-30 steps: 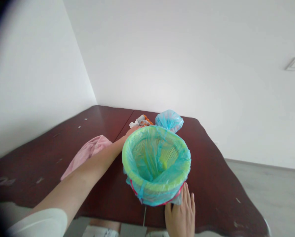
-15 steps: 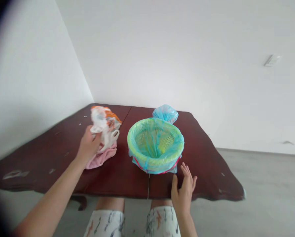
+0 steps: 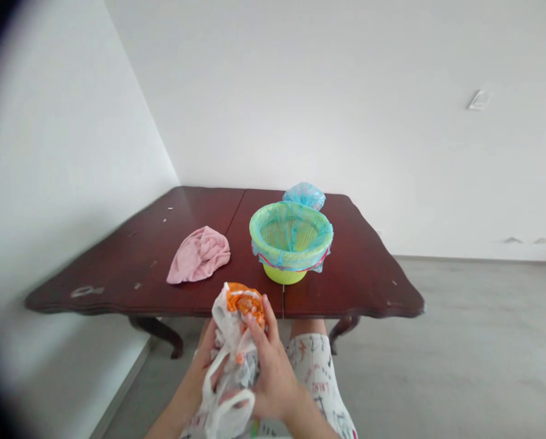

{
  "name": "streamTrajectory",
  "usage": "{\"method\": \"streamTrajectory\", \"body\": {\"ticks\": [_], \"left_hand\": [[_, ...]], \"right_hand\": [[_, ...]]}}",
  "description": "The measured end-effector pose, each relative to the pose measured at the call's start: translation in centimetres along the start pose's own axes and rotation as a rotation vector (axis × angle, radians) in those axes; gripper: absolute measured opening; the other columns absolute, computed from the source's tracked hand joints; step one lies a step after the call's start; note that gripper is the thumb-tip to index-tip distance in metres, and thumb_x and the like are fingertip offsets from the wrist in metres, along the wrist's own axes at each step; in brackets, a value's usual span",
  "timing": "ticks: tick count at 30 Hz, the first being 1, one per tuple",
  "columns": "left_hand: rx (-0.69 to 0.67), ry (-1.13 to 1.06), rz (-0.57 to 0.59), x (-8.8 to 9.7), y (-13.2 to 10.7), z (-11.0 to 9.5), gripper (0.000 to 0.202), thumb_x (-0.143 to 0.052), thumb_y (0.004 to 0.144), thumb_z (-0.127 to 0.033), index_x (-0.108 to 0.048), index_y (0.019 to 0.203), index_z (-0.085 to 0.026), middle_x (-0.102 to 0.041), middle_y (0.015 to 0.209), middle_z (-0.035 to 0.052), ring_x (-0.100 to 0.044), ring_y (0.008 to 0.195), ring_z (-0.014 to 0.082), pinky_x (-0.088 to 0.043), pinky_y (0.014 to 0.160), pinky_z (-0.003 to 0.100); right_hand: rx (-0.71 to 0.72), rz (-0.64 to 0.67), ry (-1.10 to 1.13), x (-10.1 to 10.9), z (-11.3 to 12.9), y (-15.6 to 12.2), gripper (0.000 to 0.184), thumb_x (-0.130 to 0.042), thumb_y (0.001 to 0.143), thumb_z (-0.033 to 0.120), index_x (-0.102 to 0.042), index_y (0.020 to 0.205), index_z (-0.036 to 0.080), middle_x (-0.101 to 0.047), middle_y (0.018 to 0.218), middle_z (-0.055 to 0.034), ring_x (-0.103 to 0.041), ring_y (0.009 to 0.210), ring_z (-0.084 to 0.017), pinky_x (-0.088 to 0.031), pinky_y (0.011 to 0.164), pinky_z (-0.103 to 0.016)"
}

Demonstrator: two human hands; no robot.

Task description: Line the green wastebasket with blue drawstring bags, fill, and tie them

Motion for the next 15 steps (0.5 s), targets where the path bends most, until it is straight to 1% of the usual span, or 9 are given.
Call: {"method": "streamTrajectory", "body": {"ticks": [2,3,5,7,9,11,12,14,15], "left_hand": [[-0.044,-0.103,-0.019,-1.7,0.3,-3.7,0.102,-0.066,0.097,-0.085,-0.038,0.189,-0.052,-0.073,0.171,0.0081,-0.072,0.154,0.0507,-0.066,0.122,0.071],[-0.063,-0.108,-0.025,-2.3,0.0,-5.3,0.091,-0.071,0.097,-0.081,-0.053,0.182,-0.051,-0.079,0.162,0.0090,-0.076,0.148,0.0501,-0.068,0.118,0.068],[-0.128,-0.032,-0.011,-3.2,-1.0,-7.9,0.064,-0.072,0.103,-0.069,-0.075,0.162,-0.043,-0.088,0.140,0.0112,-0.083,0.128,0.0464,-0.071,0.105,0.061],[-0.204,0.088,-0.017,-4.0,-1.9,-9.7,0.043,-0.067,0.111,-0.057,-0.085,0.141,-0.032,-0.089,0.119,0.0123,-0.083,0.110,0.0398,-0.068,0.096,0.053],[-0.277,0.203,-0.050,-4.5,-2.4,-10.9,0.038,-0.061,0.115,-0.050,-0.086,0.131,-0.026,-0.086,0.115,0.0138,-0.079,0.105,0.0365,-0.066,0.095,0.051],[-0.343,0.261,-0.101,-4.4,-2.8,-11.4,0.038,-0.058,0.118,-0.049,-0.084,0.133,-0.026,-0.082,0.133,0.0174,-0.077,0.120,0.0387,-0.065,0.106,0.056],[-0.373,0.259,-0.117,-4.2,-2.9,-11.4,0.039,-0.056,0.119,-0.049,-0.083,0.137,-0.027,-0.076,0.150,0.0192,-0.073,0.135,0.0410,-0.063,0.115,0.061],[-0.415,0.192,-0.083,-3.8,-3.2,-11.2,0.042,-0.050,0.123,-0.050,-0.078,0.148,-0.030,-0.051,0.186,0.0168,-0.056,0.166,0.0442,-0.052,0.132,0.069],[-0.427,0.140,-0.026,-3.7,-3.4,-11.1,0.043,-0.051,0.123,-0.052,-0.074,0.154,-0.032,-0.037,0.196,0.0135,-0.046,0.176,0.0449,-0.049,0.137,0.070]], "right_hand": [[-0.014,0.012,0.111,-1.0,0.9,0.7,0.128,-0.093,0.088,0.078,-0.029,0.193,0.040,-0.018,0.202,-0.0159,-0.031,0.184,-0.052,-0.045,0.142,-0.067],[-0.038,-0.038,0.135,-1.4,1.2,0.6,0.118,-0.093,0.090,0.073,-0.040,0.189,0.039,-0.028,0.199,-0.0164,-0.039,0.181,-0.050,-0.047,0.141,-0.065],[-0.127,-0.270,0.138,-2.2,1.8,0.0,0.084,-0.090,0.096,0.060,-0.064,0.171,0.035,-0.049,0.185,-0.0173,-0.056,0.170,-0.047,-0.053,0.135,-0.062],[-0.291,-0.565,0.179,-2.8,2.3,-1.0,0.050,-0.087,0.101,0.051,-0.076,0.144,0.029,-0.071,0.156,-0.0161,-0.076,0.142,-0.039,-0.064,0.118,-0.054],[-0.491,-0.705,0.355,-3.1,2.7,-1.7,0.035,-0.083,0.105,0.053,-0.074,0.128,0.028,-0.081,0.118,-0.0089,-0.081,0.101,-0.030,-0.068,0.091,-0.045],[-0.618,-0.658,0.580,-2.9,3.0,-1.8,0.037,-0.079,0.107,0.062,-0.073,0.124,0.030,-0.078,0.097,-0.0038,-0.076,0.082,-0.028,-0.066,0.076,-0.043],[-0.637,-0.608,0.659,-2.5,3.2,-1.7,0.039,-0.080,0.106,0.065,-0.074,0.123,0.031,-0.078,0.096,-0.0039,-0.076,0.084,-0.029,-0.066,0.077,-0.045],[-0.608,-0.524,0.742,-1.6,3.7,-1.3,0.045,-0.088,0.097,0.068,-0.078,0.122,0.032,-0.082,0.110,-0.0074,-0.080,0.107,-0.035,-0.069,0.091,-0.053],[-0.586,-0.488,0.758,-1.3,4.0,-1.0,0.049,-0.093,0.092,0.068,-0.080,0.124,0.033,-0.083,0.119,-0.0090,-0.079,0.120,-0.038,-0.069,0.099,-0.056]]}}
Point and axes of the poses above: each hand's wrist, its own y-axis towards the middle knuckle, its own x-axis out of the back of the hand, z = x × y, the point moved 1 cm from there along y, towards the middle knuckle
